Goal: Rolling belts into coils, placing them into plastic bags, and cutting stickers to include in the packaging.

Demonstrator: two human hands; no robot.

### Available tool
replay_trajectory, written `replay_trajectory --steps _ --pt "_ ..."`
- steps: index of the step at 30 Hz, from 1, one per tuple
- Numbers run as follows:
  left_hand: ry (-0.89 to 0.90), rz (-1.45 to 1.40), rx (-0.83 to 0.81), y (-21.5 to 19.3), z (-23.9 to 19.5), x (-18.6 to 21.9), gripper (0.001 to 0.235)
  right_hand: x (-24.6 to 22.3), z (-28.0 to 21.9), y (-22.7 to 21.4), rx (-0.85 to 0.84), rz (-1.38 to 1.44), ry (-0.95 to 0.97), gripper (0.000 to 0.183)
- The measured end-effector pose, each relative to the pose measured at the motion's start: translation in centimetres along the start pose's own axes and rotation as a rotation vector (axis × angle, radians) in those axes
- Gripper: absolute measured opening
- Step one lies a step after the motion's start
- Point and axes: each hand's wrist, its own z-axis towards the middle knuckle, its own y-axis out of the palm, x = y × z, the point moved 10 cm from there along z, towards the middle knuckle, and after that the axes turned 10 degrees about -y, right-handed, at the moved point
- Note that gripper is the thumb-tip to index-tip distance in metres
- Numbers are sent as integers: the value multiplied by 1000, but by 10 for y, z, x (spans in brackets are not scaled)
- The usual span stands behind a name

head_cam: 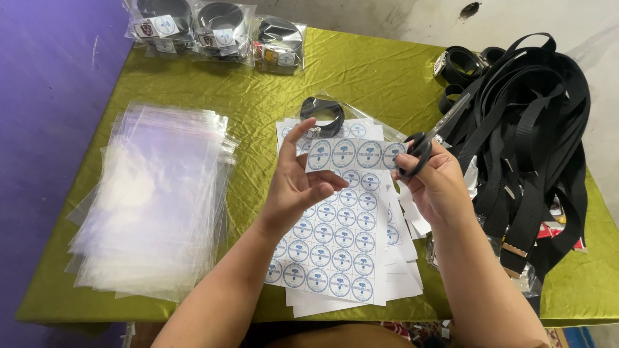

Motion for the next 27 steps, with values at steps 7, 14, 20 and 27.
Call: replay_trajectory --steps 7,14,20,27 --pt "-358 298 151 0 -4 -53 41 25 8 13 -97 -132 16 29" --pt "-442 391 399 -31 -13 -43 39 23 -25 35 -29 48 105 22" --pt "-173 260 458 -42 -5 -46 31 54 -81 59 -254 -139 166 27" --pt "-160 20 550 -35 -10 -43 16 57 -88 80 -569 -230 102 77"
